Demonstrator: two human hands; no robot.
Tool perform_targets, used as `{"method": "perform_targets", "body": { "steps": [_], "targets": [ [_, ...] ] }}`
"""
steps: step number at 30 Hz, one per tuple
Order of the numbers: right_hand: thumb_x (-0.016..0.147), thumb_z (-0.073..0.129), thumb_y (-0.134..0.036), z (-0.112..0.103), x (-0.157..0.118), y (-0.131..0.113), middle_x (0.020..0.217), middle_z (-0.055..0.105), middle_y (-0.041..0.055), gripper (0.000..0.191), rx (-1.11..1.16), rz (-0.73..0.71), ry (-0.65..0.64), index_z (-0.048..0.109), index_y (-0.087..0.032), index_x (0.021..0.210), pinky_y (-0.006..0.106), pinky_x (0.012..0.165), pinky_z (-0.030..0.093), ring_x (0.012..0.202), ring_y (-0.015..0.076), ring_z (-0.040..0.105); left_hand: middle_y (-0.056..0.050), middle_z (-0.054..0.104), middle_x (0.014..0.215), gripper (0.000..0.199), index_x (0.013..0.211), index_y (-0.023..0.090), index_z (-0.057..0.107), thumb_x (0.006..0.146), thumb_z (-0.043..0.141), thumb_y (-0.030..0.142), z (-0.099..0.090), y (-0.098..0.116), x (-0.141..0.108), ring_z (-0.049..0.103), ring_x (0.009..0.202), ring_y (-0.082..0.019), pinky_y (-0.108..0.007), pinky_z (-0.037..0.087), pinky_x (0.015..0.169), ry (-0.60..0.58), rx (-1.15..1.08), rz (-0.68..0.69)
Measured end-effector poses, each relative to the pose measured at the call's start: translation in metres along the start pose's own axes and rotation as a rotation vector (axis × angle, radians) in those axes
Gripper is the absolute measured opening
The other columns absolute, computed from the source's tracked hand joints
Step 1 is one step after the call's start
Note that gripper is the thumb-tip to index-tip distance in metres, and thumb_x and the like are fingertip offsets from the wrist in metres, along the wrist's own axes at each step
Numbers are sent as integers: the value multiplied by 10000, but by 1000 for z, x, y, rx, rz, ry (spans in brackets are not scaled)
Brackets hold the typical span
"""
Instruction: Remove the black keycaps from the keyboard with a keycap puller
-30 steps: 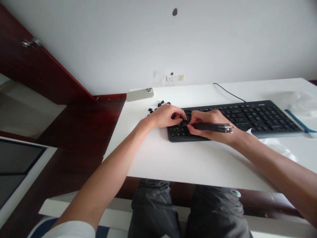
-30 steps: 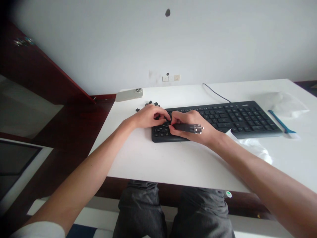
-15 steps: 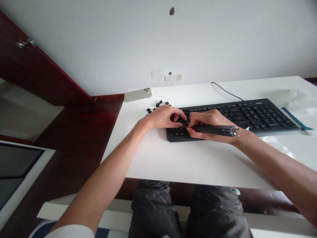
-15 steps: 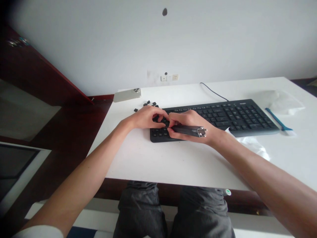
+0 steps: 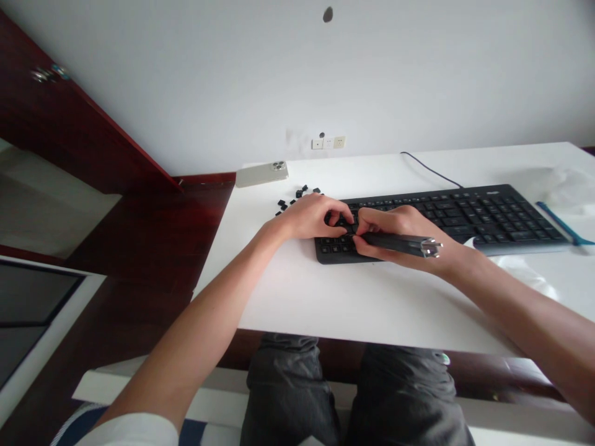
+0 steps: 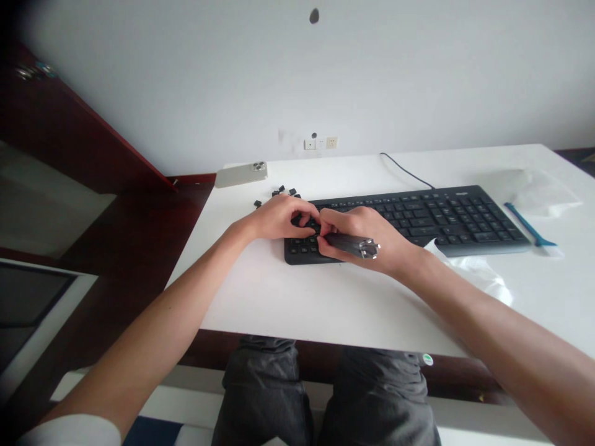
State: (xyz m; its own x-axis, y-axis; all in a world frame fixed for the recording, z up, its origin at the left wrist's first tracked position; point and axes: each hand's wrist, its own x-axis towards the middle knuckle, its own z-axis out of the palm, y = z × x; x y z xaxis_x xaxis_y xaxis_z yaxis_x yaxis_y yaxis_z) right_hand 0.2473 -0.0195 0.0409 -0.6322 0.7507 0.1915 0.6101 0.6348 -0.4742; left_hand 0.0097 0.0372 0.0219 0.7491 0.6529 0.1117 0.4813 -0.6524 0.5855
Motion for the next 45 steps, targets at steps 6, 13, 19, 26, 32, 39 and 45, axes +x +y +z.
{"method": "perform_targets", "body": {
  "steps": [6,13,19,26,32,39,45],
  "targets": [
    [870,670,-327,9,-1,-3,686,662,-16,111,54,154,87,601,-247,837,302,582,378,540,143,535,40,665,750,227,1075,258,827,864,747,278,0,-1,-1,571,654,-115,-270,372,654,-3,-13,13],
    [826,702,-383,8,3,6,662,657,-15,172,176,249,61,619,-247,763,299,533,359,546,143,515,23,665,742,197,1035,227,829,855,778,290,-1,-3,0,573,663,-124,-274,380,652,16,-40,-8],
    [841,678,-367,14,3,2,600,601,-34,172,132,201,121,584,-244,766,300,538,349,497,127,471,20,663,744,212,1048,222,828,877,767,331,-2,-8,0,565,657,-123,-279,385,644,4,-73,-16],
    [835,713,-359,25,5,4,562,574,-46,211,122,273,229,572,-236,737,286,518,336,484,117,446,22,693,747,343,1066,250,842,810,640,143,-3,-1,-1,578,649,-129,-280,379,635,-10,-22,-18],
    [889,736,-438,33,8,11,670,690,8,230,167,335,328,734,-211,855,300,559,415,577,170,601,30,655,720,130,897,217,781,833,753,326,-1,7,0,549,631,-123,-277,335,614,-3,-7,-33],
    [986,671,-441,43,8,10,860,770,61,266,118,286,384,765,-194,955,336,667,478,706,216,676,36,619,680,235,726,196,611,858,750,332,9,8,4,531,626,-125,-277,339,631,46,-4,-75],
    [1012,643,-435,45,4,11,952,768,74,254,159,193,404,755,-210,979,356,757,503,831,240,689,43,614,683,259,704,198,581,869,726,336,12,7,5,523,631,-121,-273,326,628,84,33,-104]
  ]
}}
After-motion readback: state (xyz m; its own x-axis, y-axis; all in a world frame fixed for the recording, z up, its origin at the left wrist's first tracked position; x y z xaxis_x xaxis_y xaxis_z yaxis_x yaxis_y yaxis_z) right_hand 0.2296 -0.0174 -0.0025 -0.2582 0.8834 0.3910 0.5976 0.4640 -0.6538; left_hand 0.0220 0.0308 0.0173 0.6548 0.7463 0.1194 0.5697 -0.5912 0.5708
